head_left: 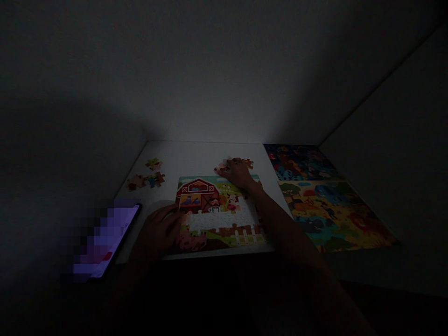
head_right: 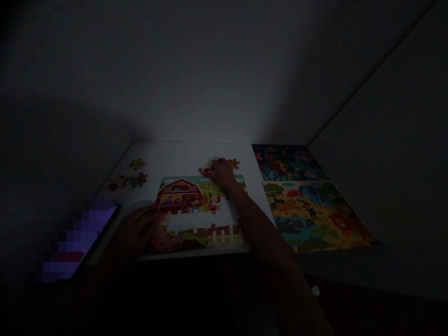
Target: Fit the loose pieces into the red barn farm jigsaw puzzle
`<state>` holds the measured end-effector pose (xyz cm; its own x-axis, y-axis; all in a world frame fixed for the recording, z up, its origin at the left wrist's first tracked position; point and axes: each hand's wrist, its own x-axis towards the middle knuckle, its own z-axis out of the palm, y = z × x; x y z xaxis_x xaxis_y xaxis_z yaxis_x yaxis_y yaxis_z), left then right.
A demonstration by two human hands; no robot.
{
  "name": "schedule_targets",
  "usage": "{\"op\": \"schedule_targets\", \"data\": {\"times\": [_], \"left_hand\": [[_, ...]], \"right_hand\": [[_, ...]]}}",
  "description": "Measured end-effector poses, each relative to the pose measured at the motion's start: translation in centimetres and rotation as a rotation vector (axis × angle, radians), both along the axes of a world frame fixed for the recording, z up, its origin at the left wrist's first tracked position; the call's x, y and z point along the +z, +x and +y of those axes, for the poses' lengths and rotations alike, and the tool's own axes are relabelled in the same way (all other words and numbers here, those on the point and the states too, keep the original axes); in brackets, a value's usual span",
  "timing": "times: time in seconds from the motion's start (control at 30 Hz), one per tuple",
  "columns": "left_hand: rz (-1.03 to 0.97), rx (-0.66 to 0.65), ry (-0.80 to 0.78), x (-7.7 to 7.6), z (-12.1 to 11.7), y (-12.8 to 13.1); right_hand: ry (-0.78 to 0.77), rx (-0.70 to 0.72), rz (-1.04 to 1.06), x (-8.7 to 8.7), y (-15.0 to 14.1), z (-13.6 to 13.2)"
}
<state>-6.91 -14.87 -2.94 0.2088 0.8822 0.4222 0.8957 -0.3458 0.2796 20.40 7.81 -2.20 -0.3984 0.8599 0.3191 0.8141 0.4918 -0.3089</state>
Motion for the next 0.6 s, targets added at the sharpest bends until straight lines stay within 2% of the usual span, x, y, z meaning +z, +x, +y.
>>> {"op": "schedule_targets", "data": {"times": [0.23, 0.43, 0.6], "left_hand": [[0.016, 0.011, -0.041, 0.2, -0.2, 0.0], [0.025, -0.004, -0.038, 0.7, -0.2, 0.1], [0.009, 0.026, -0.075, 0.7, -0.2, 0.1]], "right_hand": [[-0.097, -0.014, 0.06, 0.6, 0.1, 0.4], [-0.168, -0.014, 0.127, 0.4, 0.2, 1.5], [-0.276, -0.069, 0.331, 0.2, 0.4, 1.6]]}}
